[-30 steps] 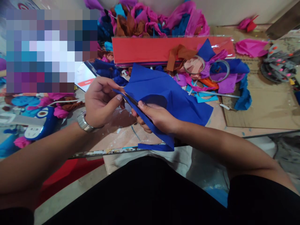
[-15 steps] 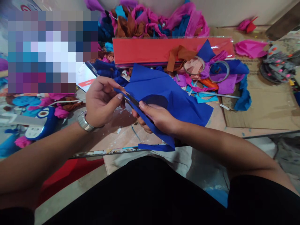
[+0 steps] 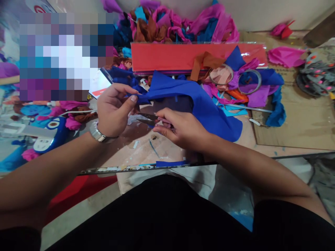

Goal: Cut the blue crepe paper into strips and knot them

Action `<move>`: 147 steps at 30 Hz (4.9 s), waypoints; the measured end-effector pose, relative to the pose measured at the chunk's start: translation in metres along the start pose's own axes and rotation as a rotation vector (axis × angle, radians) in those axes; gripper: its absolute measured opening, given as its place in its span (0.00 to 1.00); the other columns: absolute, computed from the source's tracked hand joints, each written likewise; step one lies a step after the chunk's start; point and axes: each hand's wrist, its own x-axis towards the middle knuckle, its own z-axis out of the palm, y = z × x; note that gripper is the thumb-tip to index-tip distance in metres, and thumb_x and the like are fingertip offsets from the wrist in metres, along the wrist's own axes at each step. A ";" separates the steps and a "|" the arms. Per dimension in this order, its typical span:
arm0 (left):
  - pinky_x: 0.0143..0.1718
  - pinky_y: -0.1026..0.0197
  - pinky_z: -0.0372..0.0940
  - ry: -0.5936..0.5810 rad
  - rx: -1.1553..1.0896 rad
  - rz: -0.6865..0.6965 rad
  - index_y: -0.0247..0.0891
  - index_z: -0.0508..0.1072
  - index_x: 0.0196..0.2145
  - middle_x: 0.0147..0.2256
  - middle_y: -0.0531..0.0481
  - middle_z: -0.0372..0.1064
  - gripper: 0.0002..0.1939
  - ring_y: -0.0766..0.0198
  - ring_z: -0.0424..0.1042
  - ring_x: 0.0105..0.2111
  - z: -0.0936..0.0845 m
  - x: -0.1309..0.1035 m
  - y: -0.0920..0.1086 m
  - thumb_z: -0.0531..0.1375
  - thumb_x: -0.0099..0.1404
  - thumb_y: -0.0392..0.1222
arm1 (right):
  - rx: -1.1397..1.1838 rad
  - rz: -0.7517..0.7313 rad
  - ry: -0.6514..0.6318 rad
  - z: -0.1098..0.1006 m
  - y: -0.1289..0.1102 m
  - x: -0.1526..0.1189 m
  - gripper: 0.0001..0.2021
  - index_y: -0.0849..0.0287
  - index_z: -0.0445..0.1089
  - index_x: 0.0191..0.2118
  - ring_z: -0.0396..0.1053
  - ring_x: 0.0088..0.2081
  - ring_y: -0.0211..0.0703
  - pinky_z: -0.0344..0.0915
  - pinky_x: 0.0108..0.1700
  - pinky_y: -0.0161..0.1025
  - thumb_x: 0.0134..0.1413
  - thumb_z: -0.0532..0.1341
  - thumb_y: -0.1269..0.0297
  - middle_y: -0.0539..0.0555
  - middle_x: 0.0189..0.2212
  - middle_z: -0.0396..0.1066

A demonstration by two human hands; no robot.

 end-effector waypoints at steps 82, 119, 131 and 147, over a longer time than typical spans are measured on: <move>0.28 0.63 0.75 -0.208 -0.012 -0.064 0.42 0.75 0.44 0.42 0.46 0.77 0.08 0.67 0.77 0.30 0.008 -0.018 0.024 0.64 0.73 0.47 | -0.863 -0.264 0.030 -0.063 0.001 0.006 0.21 0.38 0.71 0.64 0.73 0.44 0.53 0.60 0.55 0.59 0.70 0.60 0.48 0.53 0.39 0.81; 0.29 0.60 0.65 -0.097 0.279 0.000 0.41 0.79 0.36 0.31 0.50 0.77 0.12 0.66 0.70 0.27 0.004 -0.008 0.025 0.67 0.69 0.52 | -0.430 0.073 -0.188 -0.013 -0.017 -0.002 0.16 0.58 0.70 0.59 0.80 0.38 0.52 0.64 0.34 0.40 0.73 0.56 0.57 0.59 0.43 0.83; 0.28 0.62 0.65 -0.126 0.237 -0.011 0.39 0.80 0.36 0.30 0.49 0.78 0.14 0.67 0.70 0.26 0.006 -0.008 0.031 0.64 0.71 0.52 | -0.415 0.085 -0.192 -0.007 -0.019 -0.001 0.16 0.61 0.69 0.58 0.77 0.33 0.47 0.57 0.32 0.38 0.75 0.53 0.60 0.57 0.37 0.81; 0.26 0.62 0.64 -0.109 0.210 -0.058 0.39 0.80 0.36 0.29 0.50 0.76 0.13 0.68 0.68 0.24 0.006 -0.010 0.031 0.64 0.71 0.51 | -0.559 -0.045 -0.069 0.004 -0.013 -0.005 0.16 0.62 0.70 0.57 0.81 0.37 0.48 0.64 0.31 0.38 0.77 0.52 0.60 0.60 0.44 0.82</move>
